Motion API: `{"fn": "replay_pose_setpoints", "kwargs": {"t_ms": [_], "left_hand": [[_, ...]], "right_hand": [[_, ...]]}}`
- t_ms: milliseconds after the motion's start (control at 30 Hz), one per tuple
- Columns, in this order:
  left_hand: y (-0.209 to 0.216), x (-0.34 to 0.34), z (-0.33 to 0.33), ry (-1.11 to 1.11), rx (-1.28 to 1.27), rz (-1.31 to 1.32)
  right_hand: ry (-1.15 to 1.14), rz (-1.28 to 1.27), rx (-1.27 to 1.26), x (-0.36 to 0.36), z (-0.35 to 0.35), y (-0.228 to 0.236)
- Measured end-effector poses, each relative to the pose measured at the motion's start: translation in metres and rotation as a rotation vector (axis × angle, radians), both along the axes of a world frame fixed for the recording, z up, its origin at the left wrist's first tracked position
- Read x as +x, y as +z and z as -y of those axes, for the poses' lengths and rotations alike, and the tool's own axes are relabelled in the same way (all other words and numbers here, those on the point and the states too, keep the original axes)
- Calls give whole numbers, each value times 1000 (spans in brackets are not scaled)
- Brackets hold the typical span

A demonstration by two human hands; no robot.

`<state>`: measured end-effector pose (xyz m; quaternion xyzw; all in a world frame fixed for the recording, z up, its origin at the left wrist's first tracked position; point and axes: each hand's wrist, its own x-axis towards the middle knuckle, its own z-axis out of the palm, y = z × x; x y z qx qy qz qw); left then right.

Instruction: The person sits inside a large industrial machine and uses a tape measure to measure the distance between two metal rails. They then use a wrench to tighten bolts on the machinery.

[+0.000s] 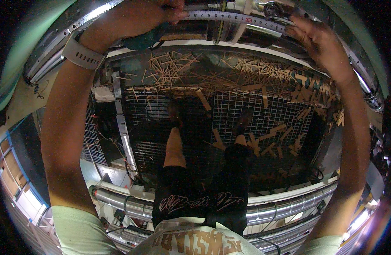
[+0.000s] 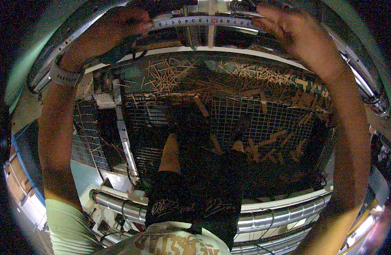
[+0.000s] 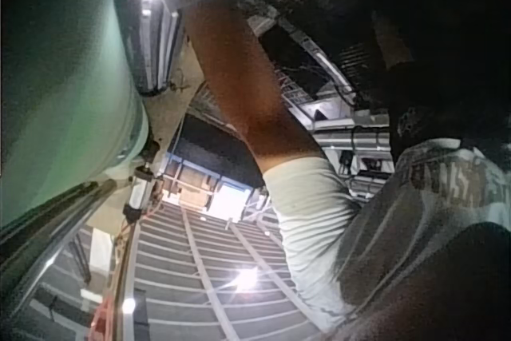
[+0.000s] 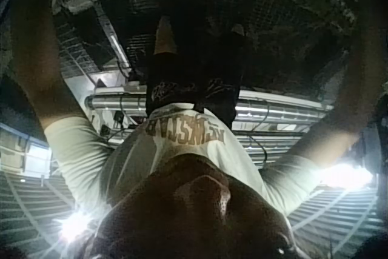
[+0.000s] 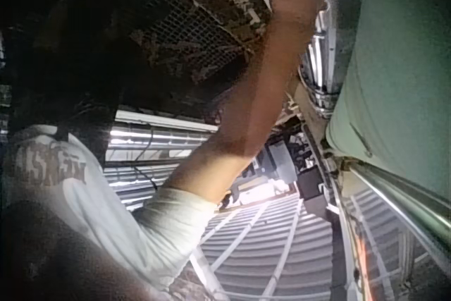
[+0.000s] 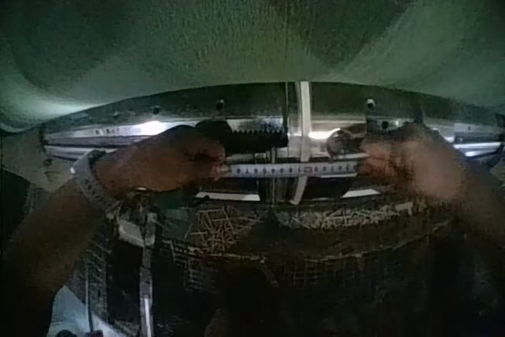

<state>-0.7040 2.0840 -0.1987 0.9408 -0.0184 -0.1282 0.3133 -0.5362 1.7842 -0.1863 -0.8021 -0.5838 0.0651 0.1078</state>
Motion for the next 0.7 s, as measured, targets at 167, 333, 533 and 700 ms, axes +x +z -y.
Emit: {"fn": "replay_pose_setpoints", "kwargs": {"t_ms": [167, 333, 533, 700], "left_hand": [[9, 3, 3, -75, -151, -24], [44, 6, 33, 80, 221, -251], [41, 8, 28, 103, 232, -333], [-1, -1, -4, -32, 128, 89]], "right_hand": [[4, 22, -91, 2, -6, 13], [46, -138, -82, 11, -12, 18], [-211, -172, -528, -6, -33, 47], [-30, -314, -170, -1, -20, 31]]}}
